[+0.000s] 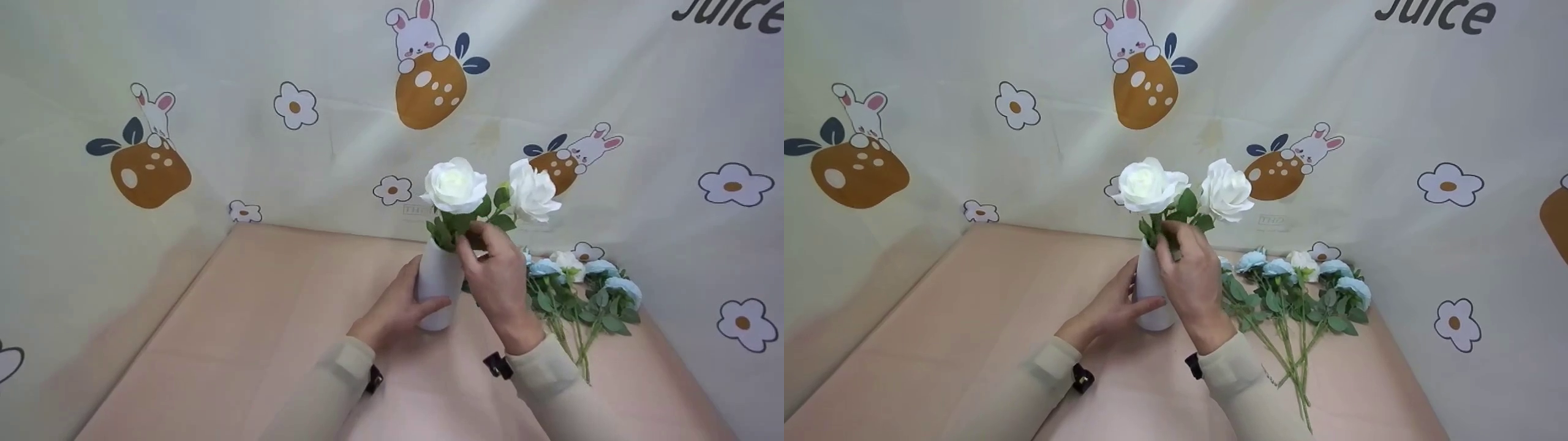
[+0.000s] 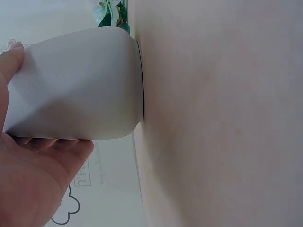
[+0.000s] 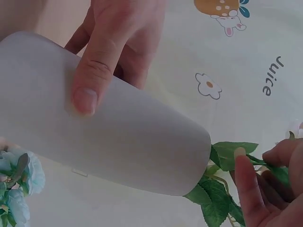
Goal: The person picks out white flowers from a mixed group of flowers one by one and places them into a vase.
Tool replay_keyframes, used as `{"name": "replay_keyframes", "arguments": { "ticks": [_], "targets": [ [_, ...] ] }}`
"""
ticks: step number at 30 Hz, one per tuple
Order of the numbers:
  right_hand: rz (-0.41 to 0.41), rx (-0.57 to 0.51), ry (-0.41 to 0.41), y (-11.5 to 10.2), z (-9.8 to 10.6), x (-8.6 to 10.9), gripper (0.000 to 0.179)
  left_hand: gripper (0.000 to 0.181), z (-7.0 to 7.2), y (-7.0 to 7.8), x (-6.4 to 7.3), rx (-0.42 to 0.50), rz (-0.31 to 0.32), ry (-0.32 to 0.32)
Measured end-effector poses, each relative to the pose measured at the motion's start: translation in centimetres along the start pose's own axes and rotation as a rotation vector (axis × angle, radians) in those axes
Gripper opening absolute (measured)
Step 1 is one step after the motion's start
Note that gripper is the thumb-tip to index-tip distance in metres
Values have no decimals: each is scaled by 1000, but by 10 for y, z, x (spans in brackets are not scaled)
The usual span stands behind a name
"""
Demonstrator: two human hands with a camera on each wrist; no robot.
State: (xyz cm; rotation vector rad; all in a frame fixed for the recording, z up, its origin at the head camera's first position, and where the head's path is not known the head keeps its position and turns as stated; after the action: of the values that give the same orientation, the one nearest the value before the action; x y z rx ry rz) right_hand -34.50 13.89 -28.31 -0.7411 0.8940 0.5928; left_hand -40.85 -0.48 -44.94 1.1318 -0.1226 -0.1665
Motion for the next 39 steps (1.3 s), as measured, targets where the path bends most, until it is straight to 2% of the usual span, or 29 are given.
{"name": "replay_keyframes", "arguments": {
  "ticks": [3,6,12,26,35,39],
  "targets": [
    [45,17,-16,-2,-4,1,14,99,1,2,-1,-6,-34,15],
    [54,6,-50,-1,-9,2,15,96,1,4,-2,-17,-54,20],
    [63,-20,-94,-1,-11,6,23,96,1,2,-1,-16,-34,10],
    [98,-42,-53,1,7,26,32,98,0,2,0,2,-44,13],
    [58,-61,-53,14,18,42,28,98,0,2,0,-10,-52,25],
    [72,-16,-49,19,24,49,28,100,0,1,0,-16,-33,20]
  ]
}}
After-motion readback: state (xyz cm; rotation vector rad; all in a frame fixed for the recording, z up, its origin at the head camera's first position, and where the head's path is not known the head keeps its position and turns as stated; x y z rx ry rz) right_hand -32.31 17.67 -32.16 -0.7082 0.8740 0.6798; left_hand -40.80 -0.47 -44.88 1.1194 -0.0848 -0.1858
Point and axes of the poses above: each hand's wrist, its own x-axis away from the middle knuckle, its own z-axis out of the back of the hand, y = z × x, the point moved 8 cm from there along -x, towards the middle knuckle, and after that the axes turned 12 degrees about z, right-handed, at the moved point
